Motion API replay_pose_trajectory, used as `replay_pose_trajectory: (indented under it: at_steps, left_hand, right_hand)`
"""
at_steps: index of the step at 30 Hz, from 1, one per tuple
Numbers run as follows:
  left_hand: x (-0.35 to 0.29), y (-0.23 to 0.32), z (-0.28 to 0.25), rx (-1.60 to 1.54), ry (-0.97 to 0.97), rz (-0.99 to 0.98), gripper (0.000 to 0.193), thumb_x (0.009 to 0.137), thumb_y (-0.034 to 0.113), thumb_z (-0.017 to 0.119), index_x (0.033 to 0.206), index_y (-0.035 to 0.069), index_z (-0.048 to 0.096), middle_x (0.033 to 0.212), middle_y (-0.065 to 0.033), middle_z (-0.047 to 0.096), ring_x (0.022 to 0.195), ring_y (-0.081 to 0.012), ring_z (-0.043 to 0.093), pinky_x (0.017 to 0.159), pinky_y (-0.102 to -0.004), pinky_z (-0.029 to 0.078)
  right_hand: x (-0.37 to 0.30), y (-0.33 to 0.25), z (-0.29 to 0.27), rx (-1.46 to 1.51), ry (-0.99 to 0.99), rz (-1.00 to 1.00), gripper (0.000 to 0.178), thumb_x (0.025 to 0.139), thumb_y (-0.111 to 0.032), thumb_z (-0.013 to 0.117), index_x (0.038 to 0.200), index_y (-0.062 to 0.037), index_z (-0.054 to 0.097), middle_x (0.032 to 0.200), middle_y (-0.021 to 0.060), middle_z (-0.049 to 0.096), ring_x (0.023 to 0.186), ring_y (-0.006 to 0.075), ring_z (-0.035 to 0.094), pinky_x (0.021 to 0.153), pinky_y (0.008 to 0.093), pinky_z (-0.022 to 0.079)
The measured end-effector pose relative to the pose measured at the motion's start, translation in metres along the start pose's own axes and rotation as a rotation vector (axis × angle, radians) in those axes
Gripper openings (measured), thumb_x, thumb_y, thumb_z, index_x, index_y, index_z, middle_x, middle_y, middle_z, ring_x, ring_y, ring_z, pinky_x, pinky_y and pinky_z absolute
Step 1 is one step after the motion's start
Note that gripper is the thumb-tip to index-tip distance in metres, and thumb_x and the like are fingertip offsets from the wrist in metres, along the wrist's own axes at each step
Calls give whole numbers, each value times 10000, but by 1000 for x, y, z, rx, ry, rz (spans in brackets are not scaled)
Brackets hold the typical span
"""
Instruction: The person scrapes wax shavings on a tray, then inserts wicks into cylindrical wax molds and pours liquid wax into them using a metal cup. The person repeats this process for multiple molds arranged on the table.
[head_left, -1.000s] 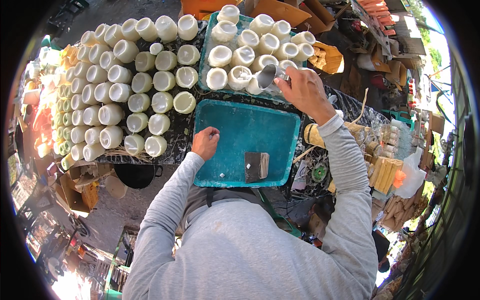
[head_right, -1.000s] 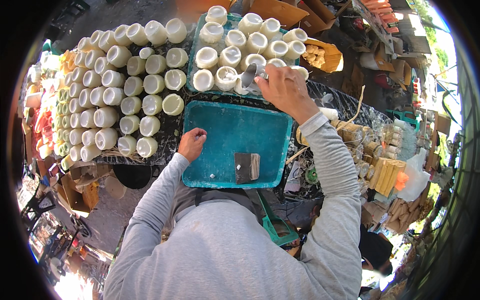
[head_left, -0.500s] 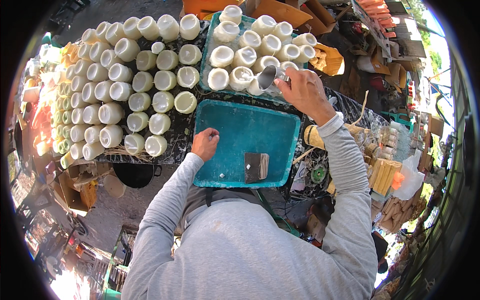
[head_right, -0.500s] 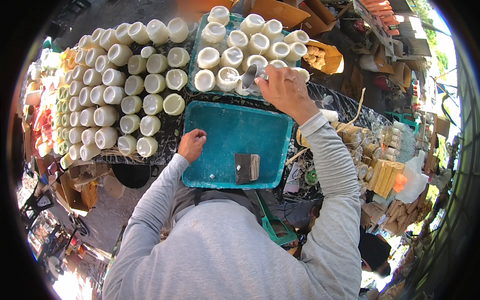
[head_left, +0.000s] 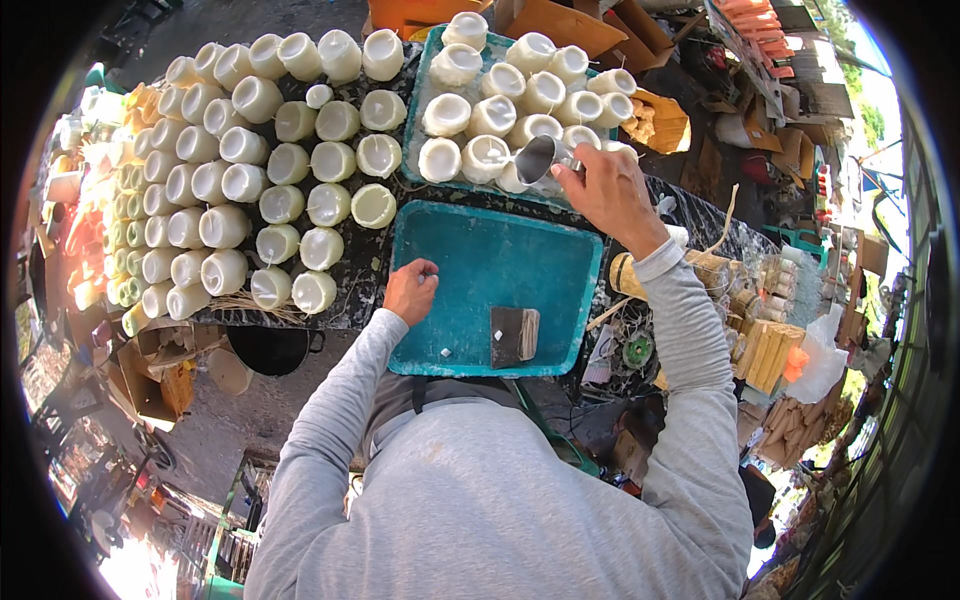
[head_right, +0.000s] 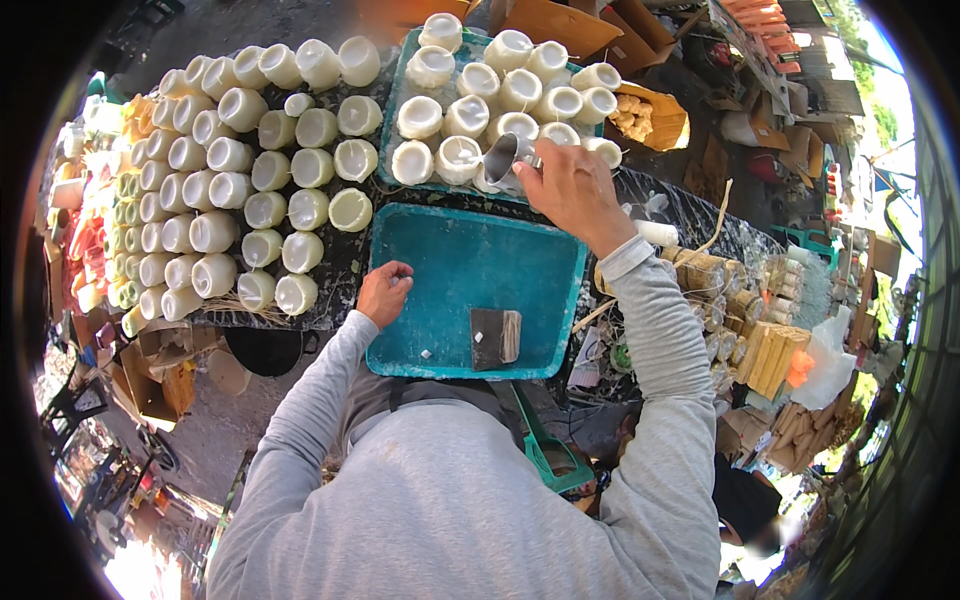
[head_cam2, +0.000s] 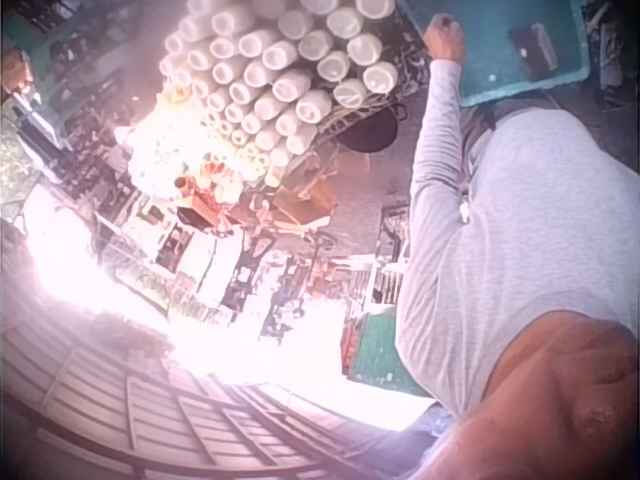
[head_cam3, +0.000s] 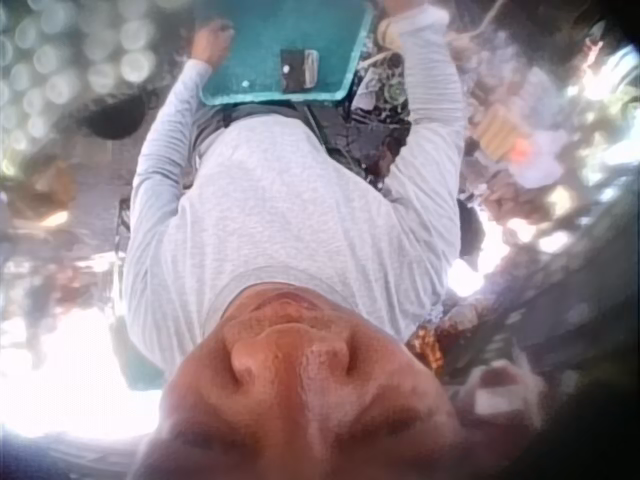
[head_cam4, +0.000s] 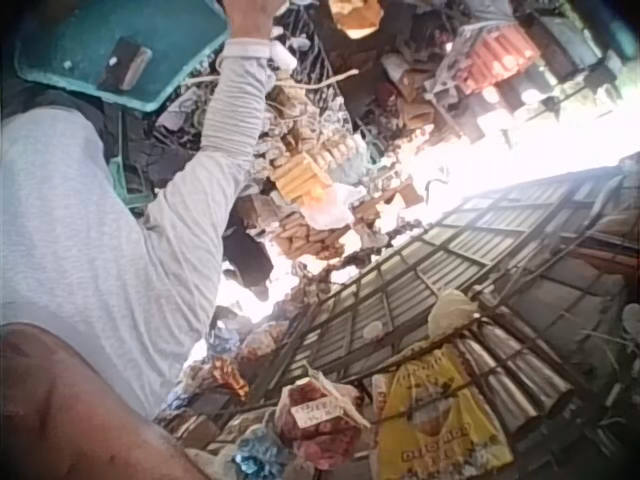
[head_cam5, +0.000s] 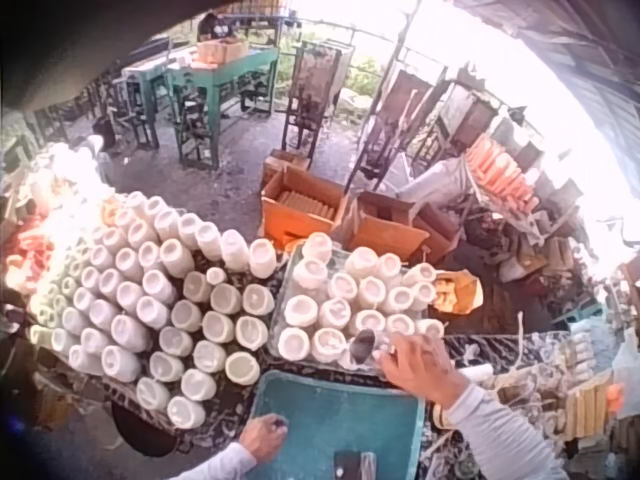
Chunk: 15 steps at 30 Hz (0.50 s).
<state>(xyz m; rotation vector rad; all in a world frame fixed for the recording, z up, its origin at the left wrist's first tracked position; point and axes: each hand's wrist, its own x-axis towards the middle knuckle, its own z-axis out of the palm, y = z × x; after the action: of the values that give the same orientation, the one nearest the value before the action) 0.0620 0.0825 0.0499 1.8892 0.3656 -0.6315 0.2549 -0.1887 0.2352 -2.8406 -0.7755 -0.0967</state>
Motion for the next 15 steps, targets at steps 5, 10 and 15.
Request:
replay_pose_trajectory:
  at_steps: [5, 10, 15]
  left_hand:
    - [-2, 19, -5, 25, 90, 22, 238, 948, 197, 644, 1087, 23, 727, 856, -202, 728, 808, -380, 713, 770, -459, 560]
    - [41, 73, -27, 174, 353, 466, 197, 972, 190, 648, 1020, 17, 728, 862, -232, 720, 797, -424, 707, 724, -466, 552]
    - [120, 141, -57, 442, 312, 548, 245, 941, 246, 648, 977, 31, 760, 913, -233, 732, 880, -427, 706, 798, -513, 555]
  right_hand:
    - [-20, -4, 7, 123, -8, 167, 309, 898, -305, 789, 891, -28, 652, 681, 162, 681, 648, 365, 697, 623, 466, 545]
    - [-45, -18, 20, 346, 75, 457, 379, 936, -326, 778, 796, -15, 613, 606, 110, 596, 551, 257, 578, 566, 412, 453]
    - [-72, -33, 35, 500, 184, 630, 415, 954, -323, 780, 741, -17, 599, 569, 40, 522, 544, 127, 461, 533, 361, 395]
